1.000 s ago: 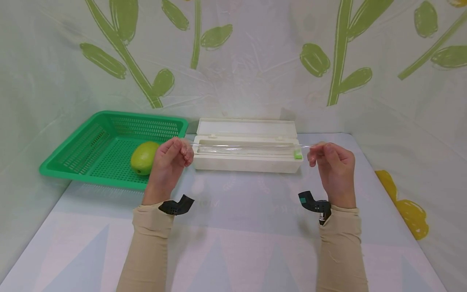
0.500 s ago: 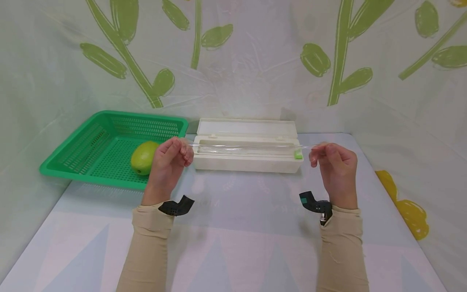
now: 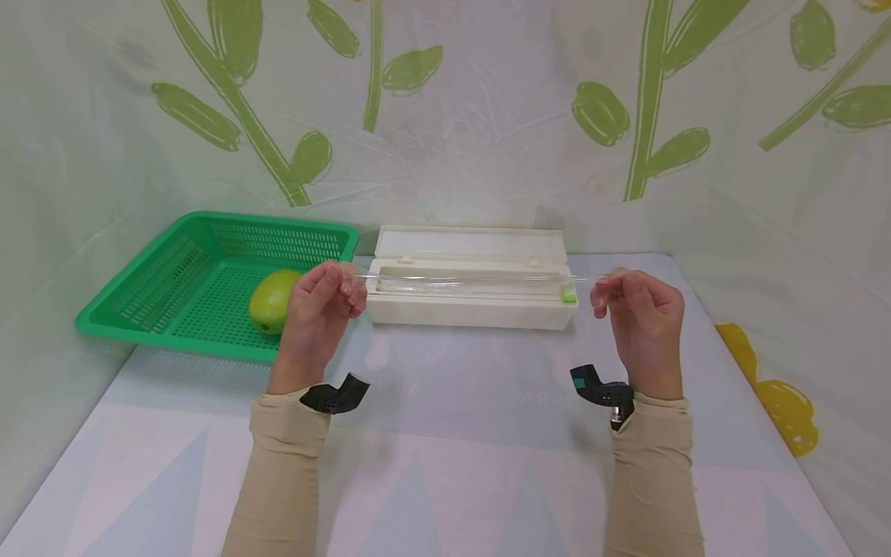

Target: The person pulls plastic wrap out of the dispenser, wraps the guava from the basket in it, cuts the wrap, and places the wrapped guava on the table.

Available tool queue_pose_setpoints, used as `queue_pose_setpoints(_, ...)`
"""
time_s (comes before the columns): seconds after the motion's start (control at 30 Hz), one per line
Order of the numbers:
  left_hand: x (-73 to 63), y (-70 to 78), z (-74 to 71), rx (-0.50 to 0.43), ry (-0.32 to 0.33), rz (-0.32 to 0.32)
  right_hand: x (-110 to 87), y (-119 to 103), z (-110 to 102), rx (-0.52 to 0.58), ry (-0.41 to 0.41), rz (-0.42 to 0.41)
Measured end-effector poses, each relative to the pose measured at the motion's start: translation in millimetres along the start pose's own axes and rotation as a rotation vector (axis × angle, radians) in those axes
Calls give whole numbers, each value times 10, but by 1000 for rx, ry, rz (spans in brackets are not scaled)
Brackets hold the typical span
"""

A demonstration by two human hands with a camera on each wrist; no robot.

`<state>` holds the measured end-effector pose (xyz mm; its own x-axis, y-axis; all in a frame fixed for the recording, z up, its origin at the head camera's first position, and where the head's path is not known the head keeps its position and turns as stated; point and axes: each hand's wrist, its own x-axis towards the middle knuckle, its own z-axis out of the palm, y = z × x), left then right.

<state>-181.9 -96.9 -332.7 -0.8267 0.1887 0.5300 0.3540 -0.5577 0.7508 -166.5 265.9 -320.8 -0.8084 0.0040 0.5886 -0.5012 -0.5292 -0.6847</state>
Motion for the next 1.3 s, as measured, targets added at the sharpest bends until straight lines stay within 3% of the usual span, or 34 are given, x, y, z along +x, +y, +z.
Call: queue_pose_setpoints(1.3,2,127,102,-21,-43,87,-7,-87,107,71,-7,-92)
